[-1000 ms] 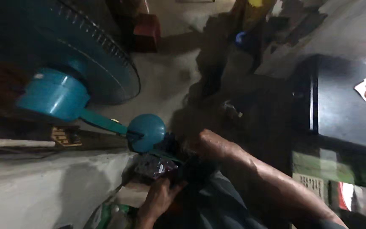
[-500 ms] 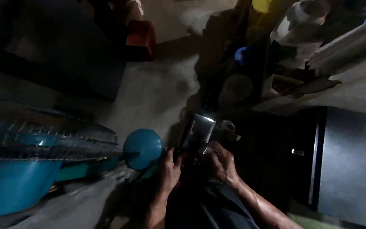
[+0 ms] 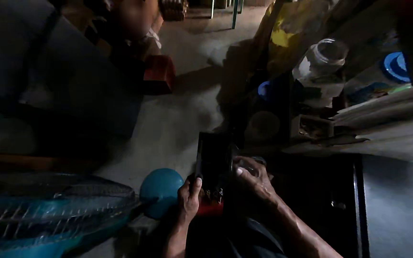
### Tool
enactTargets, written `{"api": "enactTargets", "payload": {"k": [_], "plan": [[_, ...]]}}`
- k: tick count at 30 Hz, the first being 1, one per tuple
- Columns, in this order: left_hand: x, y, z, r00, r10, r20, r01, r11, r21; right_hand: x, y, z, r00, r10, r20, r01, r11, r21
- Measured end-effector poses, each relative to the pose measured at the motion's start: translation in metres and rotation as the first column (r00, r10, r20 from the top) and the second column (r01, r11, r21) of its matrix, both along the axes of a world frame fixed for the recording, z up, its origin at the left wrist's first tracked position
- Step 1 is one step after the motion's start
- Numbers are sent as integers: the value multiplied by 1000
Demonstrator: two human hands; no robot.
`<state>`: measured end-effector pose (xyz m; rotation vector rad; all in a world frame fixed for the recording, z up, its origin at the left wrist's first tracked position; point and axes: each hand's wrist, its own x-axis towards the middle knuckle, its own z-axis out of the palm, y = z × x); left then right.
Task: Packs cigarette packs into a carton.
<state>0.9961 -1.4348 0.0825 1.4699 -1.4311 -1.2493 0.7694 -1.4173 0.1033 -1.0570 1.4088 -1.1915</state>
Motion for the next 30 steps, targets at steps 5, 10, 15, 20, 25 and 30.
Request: {"api": "enactTargets", "payload": {"k": [5, 10, 15, 20, 25, 30], "plan": [[8, -34, 2, 990, 10, -139, 2, 996, 85, 31, -36, 14, 995, -69, 69, 77, 991, -111], [18, -57, -4, 988, -6, -153, 27, 991, 132, 52, -67, 22, 977, -121, 175, 144, 982, -121], [9, -76, -8, 994, -93, 56, 87, 991, 103, 68, -84, 16, 971, -57, 233, 80, 993, -90], [0, -110, -4, 998, 5, -65, 7, 982, 187, 68, -109, 11, 996, -10, 94, 17, 997, -80], [-38, -180, 13, 969, 10, -246, 8, 997, 74, 45, -151, 1, 993, 72, -90, -86, 981, -171], [-70, -247, 28, 964, 182, -192, -177, 983, 42, 4, -190, 6, 992, 29, -120, -54, 976, -210]]}}
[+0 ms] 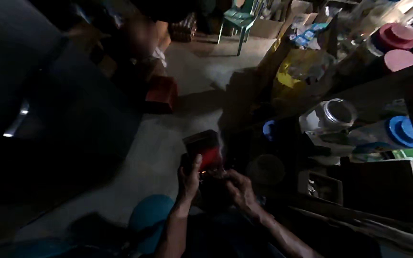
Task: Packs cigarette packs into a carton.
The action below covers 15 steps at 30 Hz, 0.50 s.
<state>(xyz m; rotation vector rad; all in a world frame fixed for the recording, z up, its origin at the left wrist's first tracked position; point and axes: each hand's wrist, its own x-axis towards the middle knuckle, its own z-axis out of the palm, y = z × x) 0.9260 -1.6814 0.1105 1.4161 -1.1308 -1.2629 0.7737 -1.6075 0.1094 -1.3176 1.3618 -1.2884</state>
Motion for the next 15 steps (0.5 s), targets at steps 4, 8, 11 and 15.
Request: {"api": "enactTargets", "payload": {"k": [4, 8, 11, 15], "plan": [[-9, -45, 11, 999, 45, -27, -46, 998, -39, -63, -10, -17, 992, -128, -21, 130, 981, 144], [-34, -93, 40, 998, -24, -56, 19, 996, -86, -98, -11, -63, 977, -193, -85, 211, 895, 394], [-52, -139, 42, 992, -43, -115, 30, 994, -110, -90, -9, -84, 980, -180, -88, 198, 803, 563], [-55, -220, 38, 975, -23, -221, -29, 973, -230, -79, -7, -102, 910, -392, -138, 376, 634, 676]]}}
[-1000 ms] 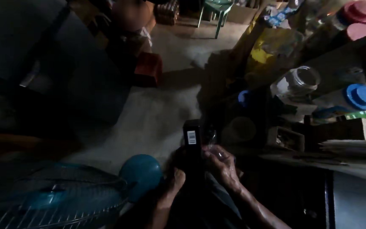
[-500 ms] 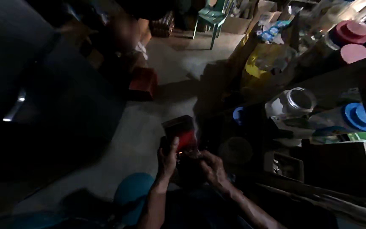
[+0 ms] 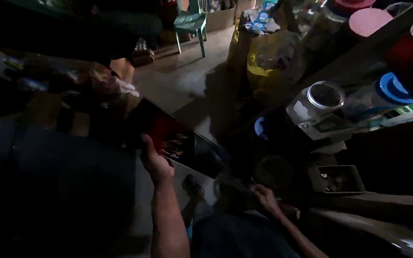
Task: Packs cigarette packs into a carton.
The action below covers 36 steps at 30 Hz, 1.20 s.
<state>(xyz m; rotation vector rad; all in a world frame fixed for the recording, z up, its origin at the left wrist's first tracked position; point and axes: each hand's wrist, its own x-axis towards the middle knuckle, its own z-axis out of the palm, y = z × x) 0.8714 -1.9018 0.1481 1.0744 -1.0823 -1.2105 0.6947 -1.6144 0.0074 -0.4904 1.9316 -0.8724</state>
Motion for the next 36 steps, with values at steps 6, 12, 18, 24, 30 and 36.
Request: {"api": "enactTargets", "payload": {"k": [6, 12, 18, 24, 30, 36], "plan": [[8, -118, -11, 997, 4, 75, 4, 994, -106, -9, -71, 13, 909, -362, -207, 362, 931, -40], [-6, -182, -17, 965, -172, 199, 176, 984, -2, 26, -262, 99, 944, -129, -304, 41, 959, -279], [-14, -239, -10, 965, -249, 83, 254, 965, -59, 38, -348, 105, 900, -91, -426, -82, 925, -370], [-49, -303, -15, 980, -128, 155, 143, 985, -91, 9, -355, 89, 939, -217, -265, 108, 922, -373], [-93, -375, -19, 997, 6, 71, 8, 982, -187, -45, -348, 39, 943, -333, -24, 324, 929, -182], [-105, -427, -30, 951, 263, 161, -240, 960, -147, -139, -348, 21, 886, -442, -142, 410, 889, -203]]}}
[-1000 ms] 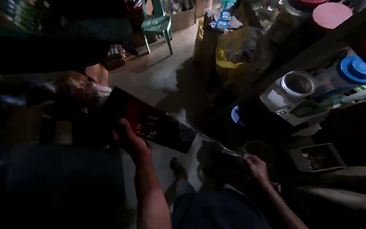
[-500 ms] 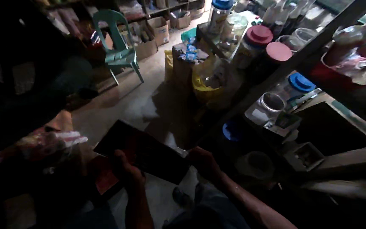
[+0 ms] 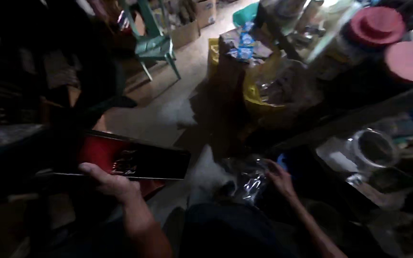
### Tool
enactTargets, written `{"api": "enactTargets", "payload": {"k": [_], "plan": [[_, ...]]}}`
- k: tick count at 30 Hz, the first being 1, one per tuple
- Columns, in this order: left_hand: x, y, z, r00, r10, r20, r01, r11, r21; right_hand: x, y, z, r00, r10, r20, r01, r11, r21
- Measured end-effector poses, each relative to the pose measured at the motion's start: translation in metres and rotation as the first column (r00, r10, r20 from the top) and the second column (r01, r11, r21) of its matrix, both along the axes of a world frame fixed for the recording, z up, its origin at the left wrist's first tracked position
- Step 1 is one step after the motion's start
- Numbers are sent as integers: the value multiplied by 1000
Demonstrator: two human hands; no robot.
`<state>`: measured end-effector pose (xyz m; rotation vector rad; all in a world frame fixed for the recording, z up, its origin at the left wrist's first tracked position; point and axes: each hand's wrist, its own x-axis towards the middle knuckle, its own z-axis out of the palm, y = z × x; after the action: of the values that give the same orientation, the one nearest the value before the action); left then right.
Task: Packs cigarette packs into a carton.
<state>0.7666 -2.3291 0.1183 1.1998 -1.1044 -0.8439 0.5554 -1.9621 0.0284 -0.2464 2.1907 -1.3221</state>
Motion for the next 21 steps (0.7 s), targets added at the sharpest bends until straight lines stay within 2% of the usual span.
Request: {"api": "enactTargets", "payload": {"k": [3, 7, 10, 13, 16, 18, 19, 21], "plan": [[-8, -12, -29, 989, -17, 145, -7, 986, 164, -51, -4, 17, 988, -102, -116, 109, 992, 58], [-55, -20, -65, 928, -223, 300, 116, 934, 337, -125, -24, 28, 886, -411, -215, 443, 887, 129], [-112, -36, -97, 859, -368, 357, 212, 888, 407, -193, -43, 28, 815, -426, -393, 516, 843, 156], [-183, -54, -121, 744, -563, 360, 365, 794, 486, -265, -79, 22, 813, -250, -526, 481, 797, 364], [-237, -73, -147, 616, -690, 380, 375, 681, 629, -331, -117, -24, 807, -43, -589, 443, 703, 556], [-276, -79, -148, 546, -756, 360, 374, 605, 703, -373, -141, -62, 885, 23, -466, 336, 660, 672], [-294, -80, -144, 515, -799, 309, 384, 538, 750, -392, -150, -84, 928, 35, -371, 257, 661, 705], [-305, -91, -157, 435, -892, 125, 540, 370, 756, -419, -159, -130, 989, 35, -147, 86, 671, 737]]}}
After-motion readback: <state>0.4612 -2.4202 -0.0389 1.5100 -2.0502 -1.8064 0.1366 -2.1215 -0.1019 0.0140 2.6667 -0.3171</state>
